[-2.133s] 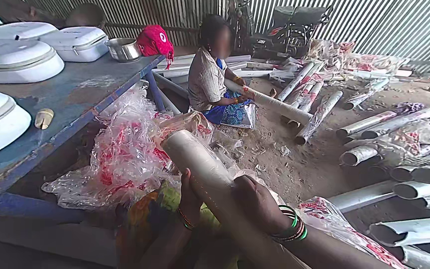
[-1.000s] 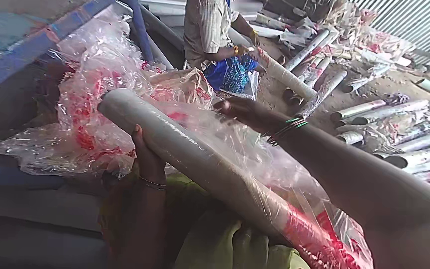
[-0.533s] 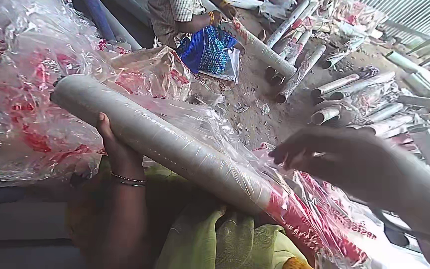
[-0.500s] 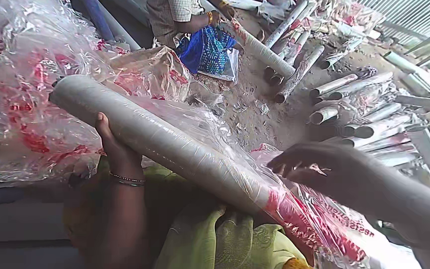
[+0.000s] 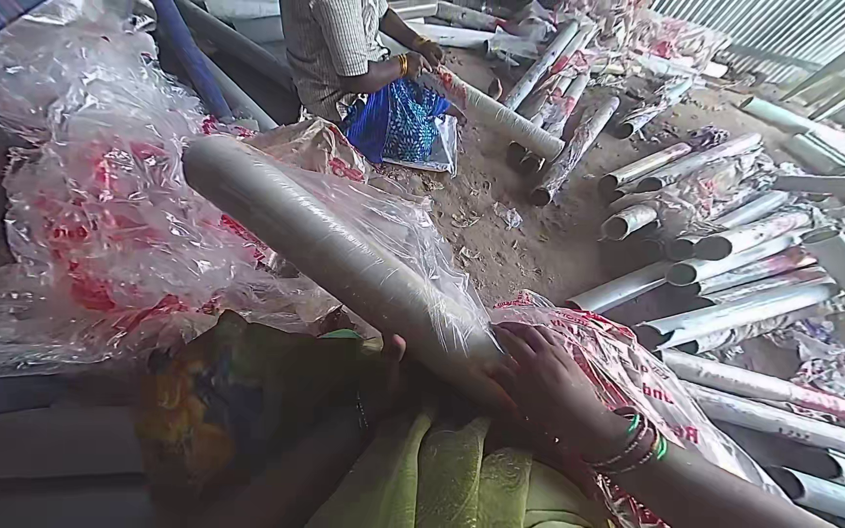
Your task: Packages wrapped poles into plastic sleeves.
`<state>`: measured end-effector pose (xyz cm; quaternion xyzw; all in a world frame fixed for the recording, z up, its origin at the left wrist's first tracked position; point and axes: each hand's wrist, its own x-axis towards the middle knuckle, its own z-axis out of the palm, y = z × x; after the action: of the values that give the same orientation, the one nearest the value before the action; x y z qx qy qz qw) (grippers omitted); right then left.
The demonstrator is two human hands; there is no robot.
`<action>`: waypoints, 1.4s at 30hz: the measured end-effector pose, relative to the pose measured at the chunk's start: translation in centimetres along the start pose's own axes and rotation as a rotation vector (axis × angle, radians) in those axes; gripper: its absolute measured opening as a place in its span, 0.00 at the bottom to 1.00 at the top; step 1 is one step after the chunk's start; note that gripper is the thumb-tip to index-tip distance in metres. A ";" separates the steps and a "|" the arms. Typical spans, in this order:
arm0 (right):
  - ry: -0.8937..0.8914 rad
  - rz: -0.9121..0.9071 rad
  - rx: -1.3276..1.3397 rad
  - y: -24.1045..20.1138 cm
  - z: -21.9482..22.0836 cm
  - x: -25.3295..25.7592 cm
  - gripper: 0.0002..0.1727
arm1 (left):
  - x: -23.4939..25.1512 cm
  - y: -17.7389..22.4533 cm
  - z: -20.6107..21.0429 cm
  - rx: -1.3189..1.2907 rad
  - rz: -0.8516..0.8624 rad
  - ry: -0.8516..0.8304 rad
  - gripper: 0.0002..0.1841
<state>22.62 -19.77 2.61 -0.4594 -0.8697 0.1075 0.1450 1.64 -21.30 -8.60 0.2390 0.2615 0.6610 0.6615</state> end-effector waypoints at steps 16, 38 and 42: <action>-0.217 0.013 -0.173 -0.3 0.4 3.3 0.20 | 4.1 -1.8 0.2 0.104 -0.161 0.292 0.24; -0.142 0.336 0.444 10.2 -3.4 6.1 0.25 | 5.3 -0.7 -0.4 0.501 -0.099 0.356 0.26; 0.114 0.313 0.347 10.2 -9.8 4.9 0.25 | 4.8 -0.1 0.9 0.477 -0.040 0.355 0.22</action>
<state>31.31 -9.53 9.24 -0.5621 -0.7469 0.2501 0.2523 2.23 -16.48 -8.15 0.2630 0.5258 0.5993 0.5434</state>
